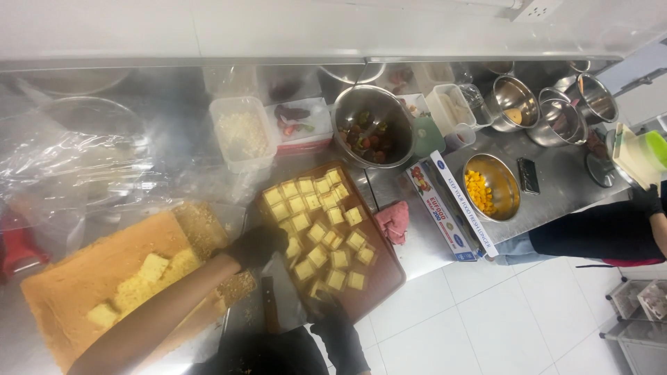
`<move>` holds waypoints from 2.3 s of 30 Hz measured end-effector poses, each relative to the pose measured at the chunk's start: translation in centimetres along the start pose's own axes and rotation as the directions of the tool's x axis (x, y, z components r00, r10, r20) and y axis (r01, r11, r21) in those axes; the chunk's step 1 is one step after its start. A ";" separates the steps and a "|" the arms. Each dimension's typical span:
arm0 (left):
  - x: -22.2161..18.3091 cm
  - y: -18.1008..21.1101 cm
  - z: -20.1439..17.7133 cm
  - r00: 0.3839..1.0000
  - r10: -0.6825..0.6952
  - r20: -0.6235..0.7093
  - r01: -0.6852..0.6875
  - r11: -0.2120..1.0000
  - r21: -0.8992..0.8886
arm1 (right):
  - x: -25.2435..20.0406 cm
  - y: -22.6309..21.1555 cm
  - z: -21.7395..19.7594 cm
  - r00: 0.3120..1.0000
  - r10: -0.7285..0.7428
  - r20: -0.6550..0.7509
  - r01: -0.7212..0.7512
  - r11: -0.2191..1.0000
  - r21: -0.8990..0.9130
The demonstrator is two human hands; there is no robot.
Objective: Cutting a large sheet of sponge cake into small squares using a kitchen knife.
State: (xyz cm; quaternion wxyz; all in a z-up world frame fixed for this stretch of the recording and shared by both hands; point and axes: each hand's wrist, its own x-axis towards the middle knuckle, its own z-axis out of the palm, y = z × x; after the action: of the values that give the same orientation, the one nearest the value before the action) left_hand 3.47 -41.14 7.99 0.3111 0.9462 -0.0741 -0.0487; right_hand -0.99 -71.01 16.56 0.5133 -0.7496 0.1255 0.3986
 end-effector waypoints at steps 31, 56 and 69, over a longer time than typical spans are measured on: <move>-11.7 0.0 -15.9 0.904 -0.271 -0.331 0.217 0.957 -0.193 | 2.5 0.7 1.3 0.950 -0.041 0.310 -0.152 0.805 0.573; -15.4 16.9 -13.1 0.906 -0.264 -0.330 0.031 0.820 -0.571 | -0.8 -9.2 6.3 0.707 -0.607 0.363 0.692 0.700 -0.178; -15.5 17.5 -13.3 0.902 -0.077 -0.424 -0.172 0.838 -0.518 | -2.3 -10.2 4.9 0.926 -0.194 0.324 0.143 0.974 0.174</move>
State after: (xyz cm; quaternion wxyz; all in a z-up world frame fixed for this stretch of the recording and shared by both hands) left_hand -11.87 -44.74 29.77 0.5760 0.8036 -0.0113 0.1493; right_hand 1.33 -62.78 24.36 0.6134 -0.6380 -0.0006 0.4655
